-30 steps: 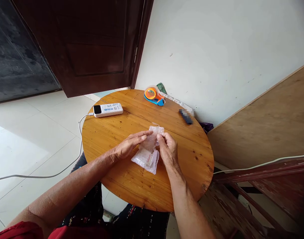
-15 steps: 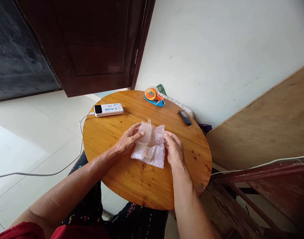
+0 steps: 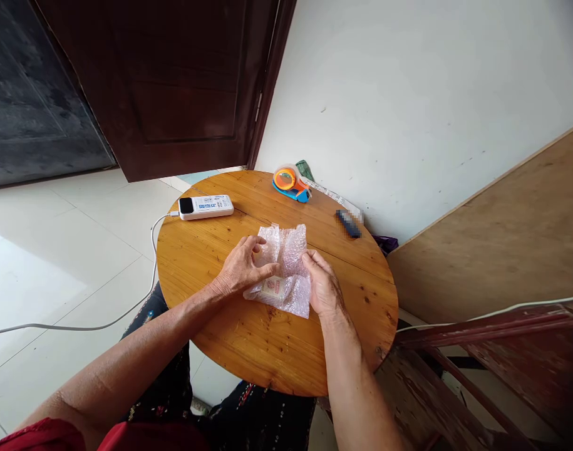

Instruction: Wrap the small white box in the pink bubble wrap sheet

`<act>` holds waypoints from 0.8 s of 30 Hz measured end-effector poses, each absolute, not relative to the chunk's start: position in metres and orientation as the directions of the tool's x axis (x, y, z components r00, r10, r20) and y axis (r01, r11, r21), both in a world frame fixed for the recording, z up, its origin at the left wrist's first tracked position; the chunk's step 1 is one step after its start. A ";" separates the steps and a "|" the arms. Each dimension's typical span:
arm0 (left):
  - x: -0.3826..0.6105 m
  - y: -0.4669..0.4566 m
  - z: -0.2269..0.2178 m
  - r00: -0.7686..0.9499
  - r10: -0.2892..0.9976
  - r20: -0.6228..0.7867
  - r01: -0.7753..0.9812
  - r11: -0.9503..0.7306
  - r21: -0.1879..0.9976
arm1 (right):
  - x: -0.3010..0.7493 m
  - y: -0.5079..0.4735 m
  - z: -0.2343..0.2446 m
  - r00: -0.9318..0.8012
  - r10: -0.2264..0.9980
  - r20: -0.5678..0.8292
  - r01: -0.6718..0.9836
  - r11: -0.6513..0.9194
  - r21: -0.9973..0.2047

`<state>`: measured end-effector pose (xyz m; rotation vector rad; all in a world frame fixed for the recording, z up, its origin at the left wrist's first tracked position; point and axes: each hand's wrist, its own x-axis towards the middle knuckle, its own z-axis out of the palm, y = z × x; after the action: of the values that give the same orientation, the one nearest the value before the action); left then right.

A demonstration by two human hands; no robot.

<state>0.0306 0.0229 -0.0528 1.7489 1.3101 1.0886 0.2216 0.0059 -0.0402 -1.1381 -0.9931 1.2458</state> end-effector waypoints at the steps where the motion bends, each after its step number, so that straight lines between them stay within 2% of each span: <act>1: 0.031 0.023 -0.054 0.143 0.964 0.223 0.411 -0.263 0.873 | 0.222 0.006 -0.040 0.088 0.996 -0.032 -0.195 -0.014 -0.981; 6: 0.032 0.024 -0.056 0.151 0.960 0.235 0.458 -0.279 0.844 | 0.222 0.006 -0.045 0.050 0.997 -0.059 -0.260 -0.044 -0.965; 10: 0.033 0.024 -0.055 0.126 0.980 0.151 0.427 -0.191 0.884 | 0.219 0.007 -0.046 0.079 0.993 -0.085 -0.344 -0.053 -0.937; 12: 0.032 0.026 -0.054 0.089 0.992 0.093 0.319 -0.117 0.941 | 0.220 0.009 -0.045 0.136 0.989 -0.063 -0.349 -0.012 -0.937; 14: 0.030 0.029 -0.054 0.036 0.999 0.025 0.115 -0.029 0.993 | 0.223 0.012 -0.045 0.220 0.975 -0.040 -0.335 0.037 -0.941; 18: 0.023 0.038 -0.052 -0.048 0.987 -0.151 -0.276 0.132 0.952 | 0.232 0.018 -0.048 0.432 0.901 -0.044 -0.275 0.085 -0.958; 21: 0.021 0.044 -0.051 -0.088 0.971 -0.224 -0.398 0.172 0.901 | 0.236 0.020 -0.052 0.500 0.865 -0.045 -0.248 0.094 -0.964; 24: 0.020 0.046 -0.051 -0.095 0.966 -0.241 -0.416 0.181 0.891 | 0.237 0.022 -0.056 0.523 0.852 -0.039 -0.258 0.115 -0.959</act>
<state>0.0197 0.0462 -0.0506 0.6735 1.0914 1.3174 0.2367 0.0221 -0.0558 -1.1859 -0.6242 0.8953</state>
